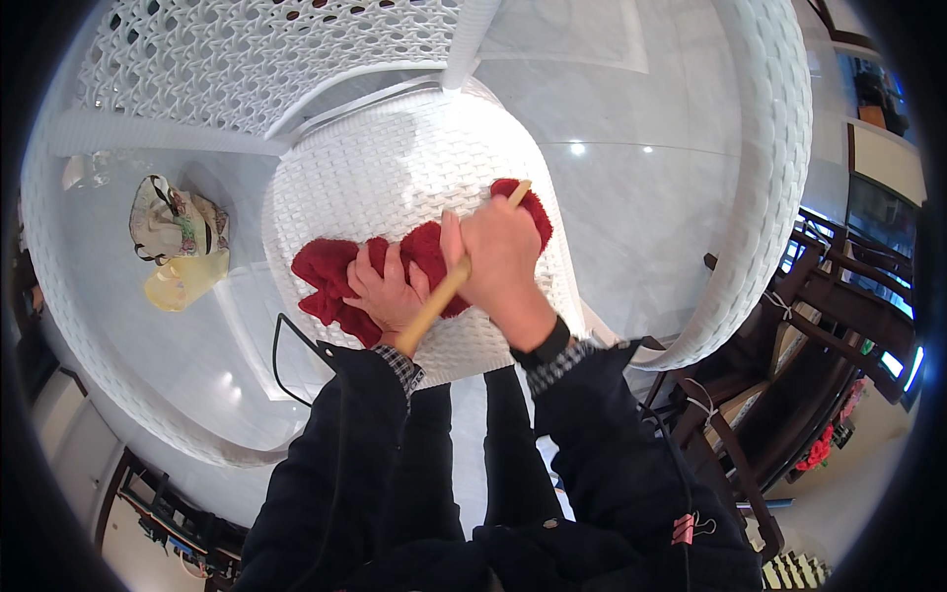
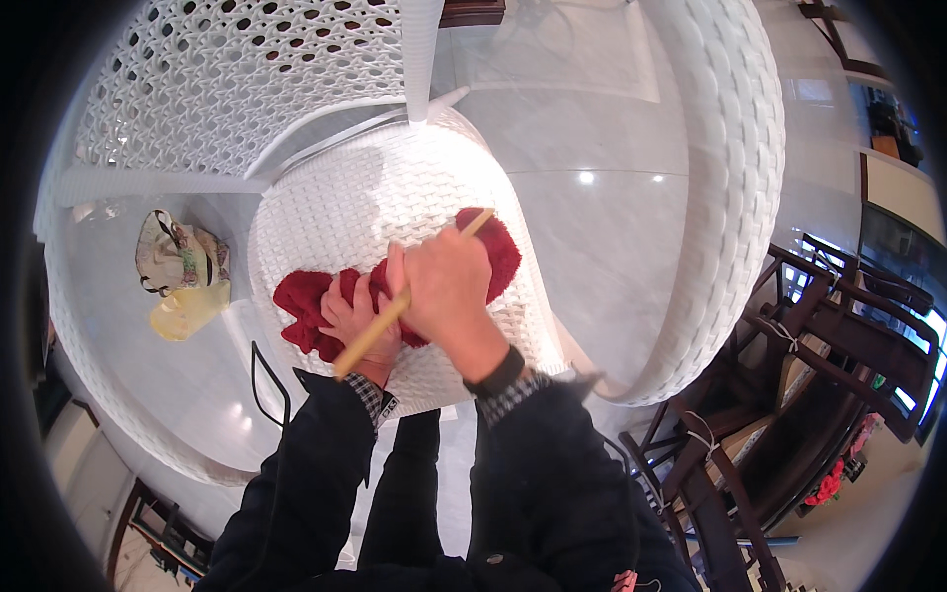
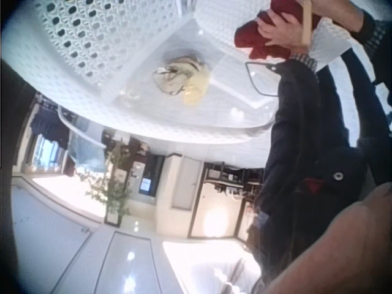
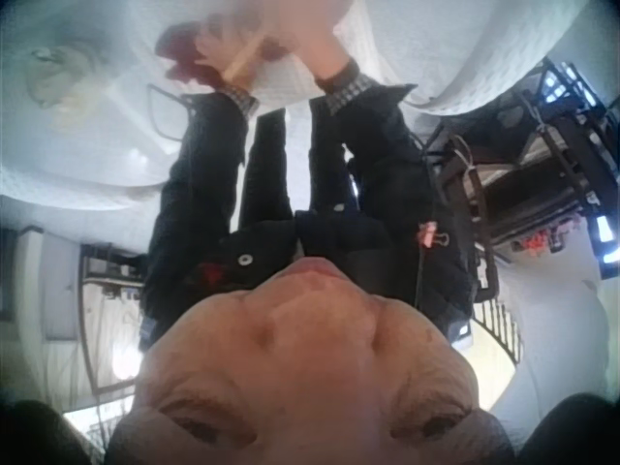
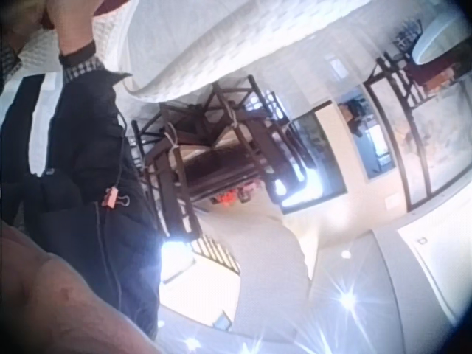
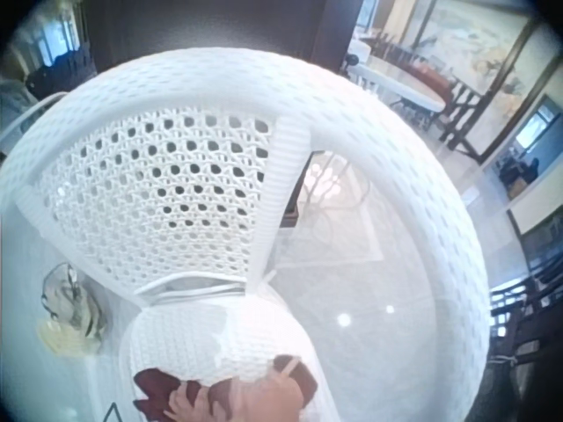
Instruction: The person wrings out a red cloth in a bucket of water, then wipes a white plastic chair with the cloth. They use a wooden stick to scrape the chair's surface while continuing to wipe with the cloth.
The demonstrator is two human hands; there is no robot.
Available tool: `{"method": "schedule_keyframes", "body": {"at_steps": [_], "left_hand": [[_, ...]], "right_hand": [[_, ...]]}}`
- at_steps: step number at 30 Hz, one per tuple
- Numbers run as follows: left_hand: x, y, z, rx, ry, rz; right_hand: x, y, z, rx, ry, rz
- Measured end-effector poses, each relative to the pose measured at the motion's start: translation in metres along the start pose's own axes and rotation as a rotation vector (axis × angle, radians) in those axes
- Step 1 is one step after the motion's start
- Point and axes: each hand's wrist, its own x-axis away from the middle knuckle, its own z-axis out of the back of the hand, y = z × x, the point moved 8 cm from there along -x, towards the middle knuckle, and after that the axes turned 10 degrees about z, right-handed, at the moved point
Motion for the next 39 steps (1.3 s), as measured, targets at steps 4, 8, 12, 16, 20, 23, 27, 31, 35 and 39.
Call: {"method": "schedule_keyframes", "body": {"at_steps": [4,8,12,16,20,23,27,31,35,39], "left_hand": [[0.000,0.000,0.000,-0.001,0.022,-0.007],[0.000,0.000,-0.002,0.004,-0.014,0.012],[0.000,-0.001,-0.002,-0.028,-0.050,0.043],[-0.001,0.000,-0.001,-0.020,-0.032,0.018],[0.000,-0.001,0.001,0.035,-0.005,-0.001],[0.000,-0.002,0.000,0.033,-0.027,0.016],[-0.002,0.002,0.006,0.059,-0.012,0.020],[-0.009,0.007,0.003,0.033,-0.100,0.084],[-0.019,0.018,-0.002,0.043,-0.150,0.020],[-0.025,0.020,-0.006,0.045,-0.148,-0.050]], "right_hand": [[0.039,-0.032,0.017,-0.151,0.150,0.031],[0.066,-0.028,-0.015,-0.110,0.109,0.125],[0.078,-0.026,-0.029,-0.089,0.109,0.177],[0.079,-0.033,-0.020,-0.145,0.147,0.211],[0.059,-0.015,-0.036,-0.143,0.103,0.197],[0.034,0.006,-0.049,-0.140,0.140,0.252],[0.000,0.016,-0.054,-0.134,0.160,0.323],[-0.016,0.016,-0.058,-0.048,0.037,0.185],[-0.010,0.001,-0.052,-0.060,0.136,0.195],[-0.014,0.006,-0.070,0.000,0.068,0.144]]}}
